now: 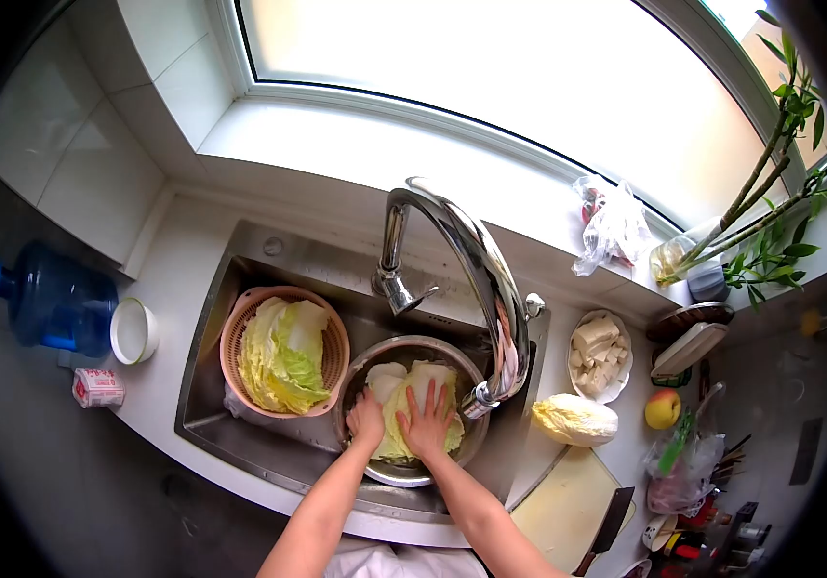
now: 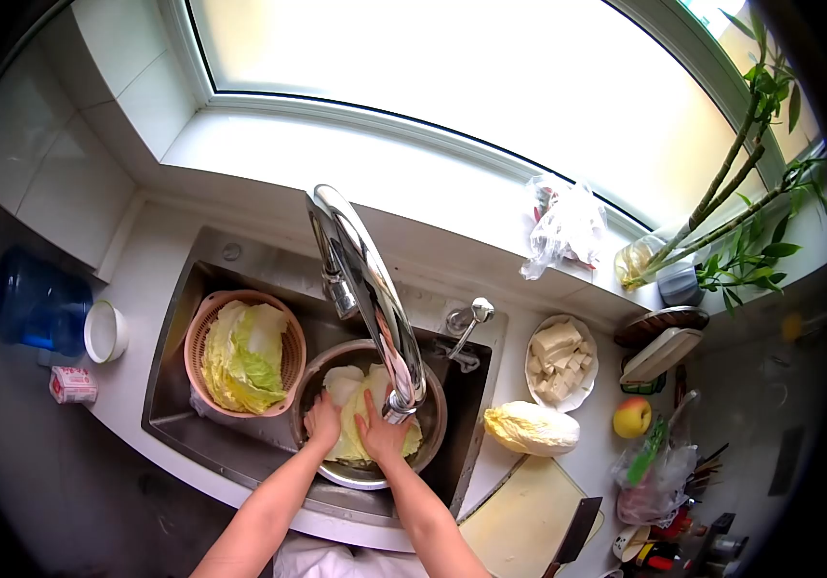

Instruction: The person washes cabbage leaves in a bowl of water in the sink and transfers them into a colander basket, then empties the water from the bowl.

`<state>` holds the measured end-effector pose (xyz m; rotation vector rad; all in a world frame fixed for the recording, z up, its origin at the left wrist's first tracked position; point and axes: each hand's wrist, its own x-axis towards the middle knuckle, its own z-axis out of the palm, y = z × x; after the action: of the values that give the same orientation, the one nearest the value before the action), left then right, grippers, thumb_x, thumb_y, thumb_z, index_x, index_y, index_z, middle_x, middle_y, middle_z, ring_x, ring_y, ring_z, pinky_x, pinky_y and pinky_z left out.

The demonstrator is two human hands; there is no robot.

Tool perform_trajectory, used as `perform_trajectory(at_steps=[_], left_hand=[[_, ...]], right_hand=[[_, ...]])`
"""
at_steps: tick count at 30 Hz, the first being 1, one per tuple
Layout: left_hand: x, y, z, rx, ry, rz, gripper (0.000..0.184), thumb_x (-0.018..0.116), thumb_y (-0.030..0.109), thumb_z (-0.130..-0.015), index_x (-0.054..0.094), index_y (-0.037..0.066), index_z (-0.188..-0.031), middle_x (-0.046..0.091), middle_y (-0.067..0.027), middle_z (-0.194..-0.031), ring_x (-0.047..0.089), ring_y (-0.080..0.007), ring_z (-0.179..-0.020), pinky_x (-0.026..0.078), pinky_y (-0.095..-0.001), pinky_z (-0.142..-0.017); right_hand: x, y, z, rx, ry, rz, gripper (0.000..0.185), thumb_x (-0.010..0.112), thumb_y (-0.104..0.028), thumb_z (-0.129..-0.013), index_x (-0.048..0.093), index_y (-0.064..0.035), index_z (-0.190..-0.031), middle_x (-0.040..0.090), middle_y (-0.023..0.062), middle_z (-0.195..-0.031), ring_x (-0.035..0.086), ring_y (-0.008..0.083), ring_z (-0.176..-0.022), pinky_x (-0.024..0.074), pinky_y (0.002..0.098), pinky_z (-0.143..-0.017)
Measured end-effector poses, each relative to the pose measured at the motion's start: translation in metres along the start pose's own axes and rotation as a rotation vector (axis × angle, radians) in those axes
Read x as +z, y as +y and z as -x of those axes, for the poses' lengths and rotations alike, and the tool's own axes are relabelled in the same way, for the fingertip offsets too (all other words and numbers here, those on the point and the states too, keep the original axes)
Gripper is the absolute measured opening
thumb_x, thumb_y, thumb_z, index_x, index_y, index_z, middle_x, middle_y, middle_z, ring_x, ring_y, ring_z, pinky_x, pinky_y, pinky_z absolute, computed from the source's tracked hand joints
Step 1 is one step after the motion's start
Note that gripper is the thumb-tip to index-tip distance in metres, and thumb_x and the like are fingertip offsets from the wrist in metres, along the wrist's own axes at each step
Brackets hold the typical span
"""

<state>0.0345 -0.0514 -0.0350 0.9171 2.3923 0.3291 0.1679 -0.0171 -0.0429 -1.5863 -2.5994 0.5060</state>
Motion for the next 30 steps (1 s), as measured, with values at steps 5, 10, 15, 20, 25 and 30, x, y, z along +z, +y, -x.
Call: perform_trajectory(at_steps=[5,10,15,20,25,30], left_hand=[[0.021,-0.019,-0.007,0.427,0.215,-0.422,0.030,0.051,0.014,-0.082,0.054,0.005,-0.110,0.055,-0.0101,-0.107,0.056,-0.0258,-0.097,0.046,-0.0366,-0.079],[0.017,-0.020,-0.020,0.613,0.210,-0.570,0.028,0.046,0.013,-0.083,0.057,0.005,-0.108,0.059,-0.0148,-0.102,0.057,-0.0256,-0.096,0.044,-0.0374,-0.082],[0.009,0.003,-0.031,0.103,-0.059,-0.094,0.036,0.054,0.011,-0.080,0.055,0.004,-0.116,0.062,-0.0177,-0.108,0.060,-0.0301,-0.099,0.046,-0.0412,-0.086],[0.021,-0.028,-0.015,-0.102,-0.288,0.565,0.049,0.066,0.013,-0.074,0.053,0.005,-0.122,0.063,-0.0150,-0.113,0.060,-0.0282,-0.105,0.046,-0.0388,-0.090],[-0.002,-0.041,0.006,-0.250,-0.287,0.775,0.046,0.068,0.009,-0.074,0.059,0.006,-0.119,0.064,-0.0137,-0.112,0.061,-0.0246,-0.104,0.045,-0.0337,-0.090],[-0.044,-0.032,0.024,-0.083,-0.160,0.854,0.041,0.066,0.006,-0.078,0.059,0.003,-0.118,0.065,-0.0140,-0.109,0.061,-0.0240,-0.102,0.045,-0.0334,-0.090]], right_hand=[[0.019,0.012,-0.009,-0.047,-0.019,-0.098,0.058,0.047,-0.053,-0.087,0.040,-0.0284,-0.139,0.004,0.0121,-0.155,0.002,0.0387,-0.141,0.0091,0.0674,-0.104],[-0.012,0.002,-0.010,-0.011,-0.219,0.071,0.061,0.053,-0.045,-0.086,0.035,-0.0246,-0.142,0.012,0.0162,-0.153,0.015,0.0407,-0.138,0.0128,0.0629,-0.105],[-0.023,0.027,-0.010,0.275,0.157,-0.208,0.067,0.069,-0.023,-0.078,0.037,-0.0049,-0.134,0.038,0.0216,-0.136,0.034,0.0411,-0.126,0.0265,0.0540,-0.101],[-0.004,0.042,-0.036,0.660,-0.199,-0.976,0.060,0.073,-0.020,-0.077,0.046,0.0024,-0.126,0.057,0.0203,-0.116,0.056,0.0330,-0.107,0.0456,0.0433,-0.090],[-0.031,0.029,-0.028,0.764,-0.587,-1.489,0.047,0.075,-0.010,-0.076,0.055,0.0014,-0.117,0.063,0.0128,-0.107,0.063,0.0234,-0.094,0.0518,0.0363,-0.081],[-0.079,0.009,-0.010,0.384,-0.313,-1.188,0.033,0.072,-0.004,-0.076,0.060,-0.0024,-0.107,0.064,0.0066,-0.101,0.060,0.0168,-0.092,0.0473,0.0294,-0.082]])
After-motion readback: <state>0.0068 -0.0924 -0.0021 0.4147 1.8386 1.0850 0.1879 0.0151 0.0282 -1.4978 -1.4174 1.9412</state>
